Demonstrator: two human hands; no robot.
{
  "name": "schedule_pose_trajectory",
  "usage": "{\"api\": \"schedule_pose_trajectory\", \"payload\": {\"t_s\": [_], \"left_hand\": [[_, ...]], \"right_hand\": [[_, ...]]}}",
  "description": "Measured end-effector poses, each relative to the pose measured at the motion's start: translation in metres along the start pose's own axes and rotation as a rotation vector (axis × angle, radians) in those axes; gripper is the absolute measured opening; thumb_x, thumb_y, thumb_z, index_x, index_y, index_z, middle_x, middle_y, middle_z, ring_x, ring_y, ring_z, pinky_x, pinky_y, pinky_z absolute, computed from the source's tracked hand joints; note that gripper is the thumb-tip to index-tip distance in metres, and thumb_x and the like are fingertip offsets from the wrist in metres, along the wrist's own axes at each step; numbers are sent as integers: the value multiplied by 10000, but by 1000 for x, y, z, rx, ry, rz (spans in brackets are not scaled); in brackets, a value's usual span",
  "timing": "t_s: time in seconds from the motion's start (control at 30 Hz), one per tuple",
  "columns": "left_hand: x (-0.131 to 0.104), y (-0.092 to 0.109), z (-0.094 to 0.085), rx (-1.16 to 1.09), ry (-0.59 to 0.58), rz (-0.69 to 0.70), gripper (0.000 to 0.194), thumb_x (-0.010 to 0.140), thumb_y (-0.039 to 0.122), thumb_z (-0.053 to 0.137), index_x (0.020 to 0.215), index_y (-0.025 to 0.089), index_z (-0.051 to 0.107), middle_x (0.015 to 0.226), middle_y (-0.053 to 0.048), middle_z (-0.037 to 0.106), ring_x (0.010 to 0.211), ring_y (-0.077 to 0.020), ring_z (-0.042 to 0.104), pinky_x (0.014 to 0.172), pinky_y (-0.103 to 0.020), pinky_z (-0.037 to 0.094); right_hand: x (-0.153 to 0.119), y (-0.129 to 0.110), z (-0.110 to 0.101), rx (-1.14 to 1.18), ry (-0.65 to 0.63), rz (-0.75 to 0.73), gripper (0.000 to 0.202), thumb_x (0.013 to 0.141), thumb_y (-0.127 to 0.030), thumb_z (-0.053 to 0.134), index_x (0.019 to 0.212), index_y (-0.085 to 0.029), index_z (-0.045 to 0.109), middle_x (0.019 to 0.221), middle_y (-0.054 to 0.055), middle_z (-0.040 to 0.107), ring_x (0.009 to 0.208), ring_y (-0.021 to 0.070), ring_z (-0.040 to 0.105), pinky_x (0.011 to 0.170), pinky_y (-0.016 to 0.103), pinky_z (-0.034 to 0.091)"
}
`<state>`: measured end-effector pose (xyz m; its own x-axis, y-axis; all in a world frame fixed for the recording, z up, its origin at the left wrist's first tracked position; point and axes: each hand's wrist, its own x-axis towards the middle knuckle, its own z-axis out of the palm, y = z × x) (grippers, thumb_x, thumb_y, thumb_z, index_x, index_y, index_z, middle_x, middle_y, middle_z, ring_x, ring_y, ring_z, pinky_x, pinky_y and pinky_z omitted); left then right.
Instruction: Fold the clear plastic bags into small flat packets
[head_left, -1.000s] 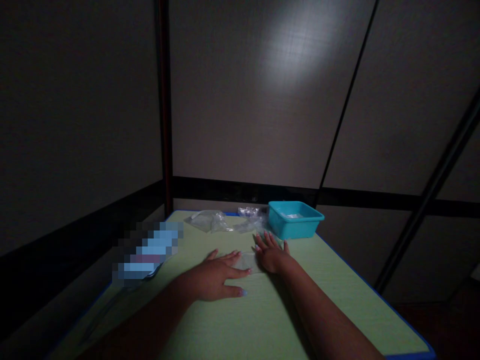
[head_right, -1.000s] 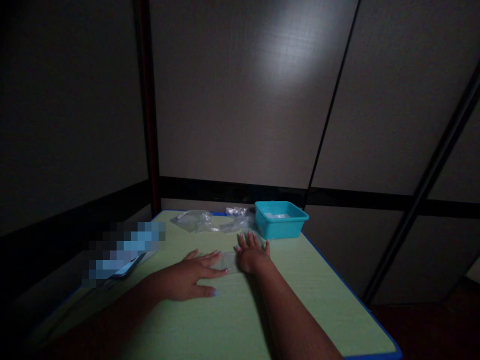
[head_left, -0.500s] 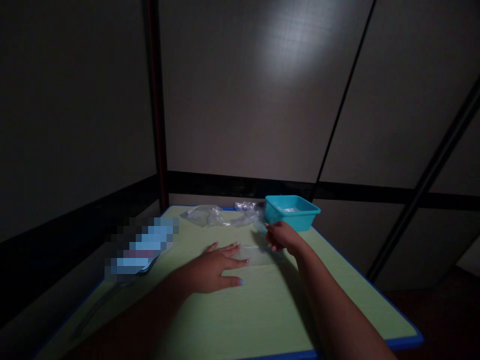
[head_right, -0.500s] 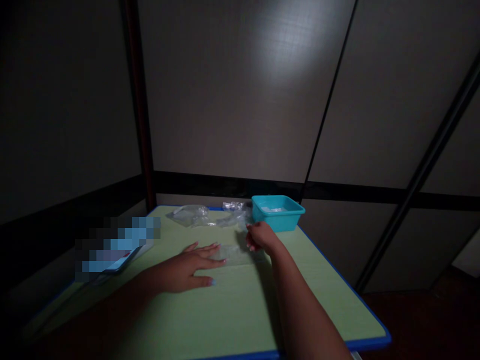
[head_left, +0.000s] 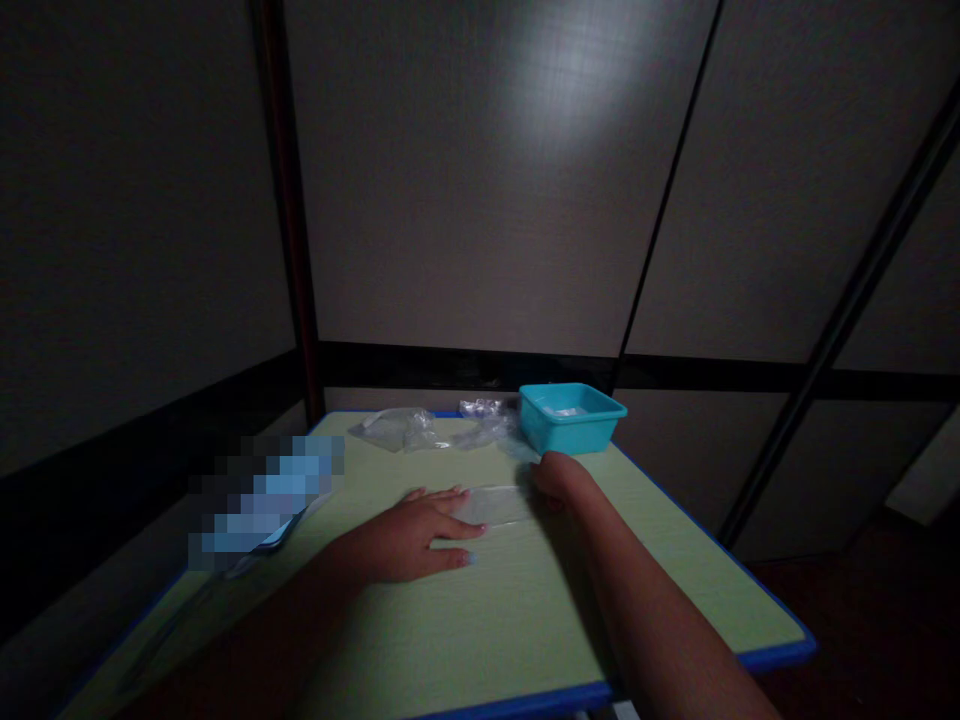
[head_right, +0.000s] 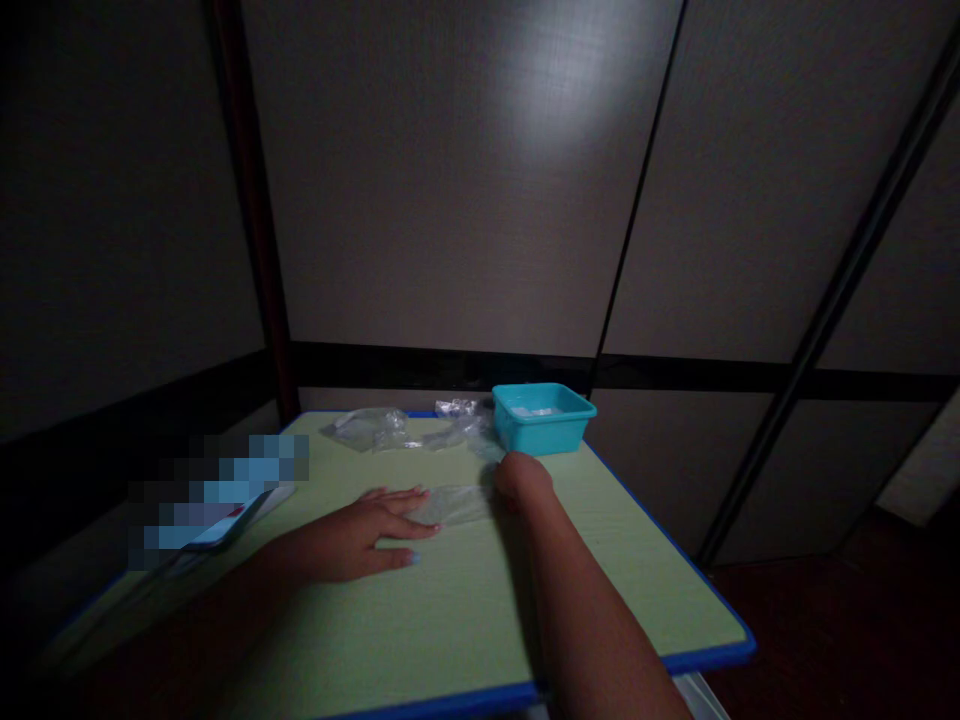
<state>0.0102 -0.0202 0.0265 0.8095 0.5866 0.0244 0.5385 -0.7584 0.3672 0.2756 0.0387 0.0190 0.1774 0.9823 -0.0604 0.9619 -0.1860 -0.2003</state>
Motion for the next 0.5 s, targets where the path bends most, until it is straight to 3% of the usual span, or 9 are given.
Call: {"api": "schedule_pose_trajectory", "payload": {"t_s": [0.07, 0.2, 0.27, 0.37, 0.43, 0.5], "left_hand": [[0, -1, 1, -8, 29, 2, 490, 825, 539, 436, 1289, 399, 365, 1448, -21, 203, 1326, -277, 168, 1025, -526, 159], [0, -4, 3, 29, 83, -23, 534, 834, 545, 409, 1330, 401, 275, 1454, -9, 195, 1332, -255, 160, 1035, -534, 132], [1, -7, 6, 66, 103, -39, 538, 836, 550, 396, 1334, 384, 280, 1453, -12, 205, 1328, -248, 182, 1038, -531, 130], [5, -12, 9, 139, 218, -91, 539, 849, 516, 392, 1342, 318, 304, 1429, -37, 288, 1302, -241, 259, 1044, -501, 158], [8, -15, 9, 191, 358, -134, 482, 870, 457, 380, 1312, 263, 379, 1367, -57, 400, 1252, -228, 342, 1040, -448, 212], [10, -18, 6, 221, 490, -157, 417, 884, 396, 370, 1253, 221, 457, 1267, -72, 500, 1173, -214, 422, 1010, -394, 284]], "right_hand": [[-1, -1, -3, -11, 45, 46, 424, 833, -393, 392, 790, -84, 678, 737, 185, 667, 717, 268, 645, 612, 332, 468], [-13, -17, -12, -26, 156, -19, 425, 869, -402, 330, 955, -120, 635, 979, 187, 634, 900, 264, 602, 730, 339, 435], [-23, -31, -14, -8, 215, -123, 439, 889, -422, 285, 988, -145, 610, 1003, 154, 624, 947, 230, 572, 789, 314, 408], [-39, -53, -8, 73, 355, -449, 421, 904, -416, 264, 1071, -163, 557, 1077, 126, 582, 1034, 208, 504, 874, 332, 363], [-47, -63, 2, 97, 332, -603, 420, 911, -417, 249, 1205, -213, 470, 1245, 101, 485, 1168, 208, 396, 970, 405, 274], [-51, -69, 12, 83, 226, -659, 458, 913, -441, 219, 1325, -274, 331, 1395, 75, 326, 1280, 218, 248, 1020, 503, 133]]}}
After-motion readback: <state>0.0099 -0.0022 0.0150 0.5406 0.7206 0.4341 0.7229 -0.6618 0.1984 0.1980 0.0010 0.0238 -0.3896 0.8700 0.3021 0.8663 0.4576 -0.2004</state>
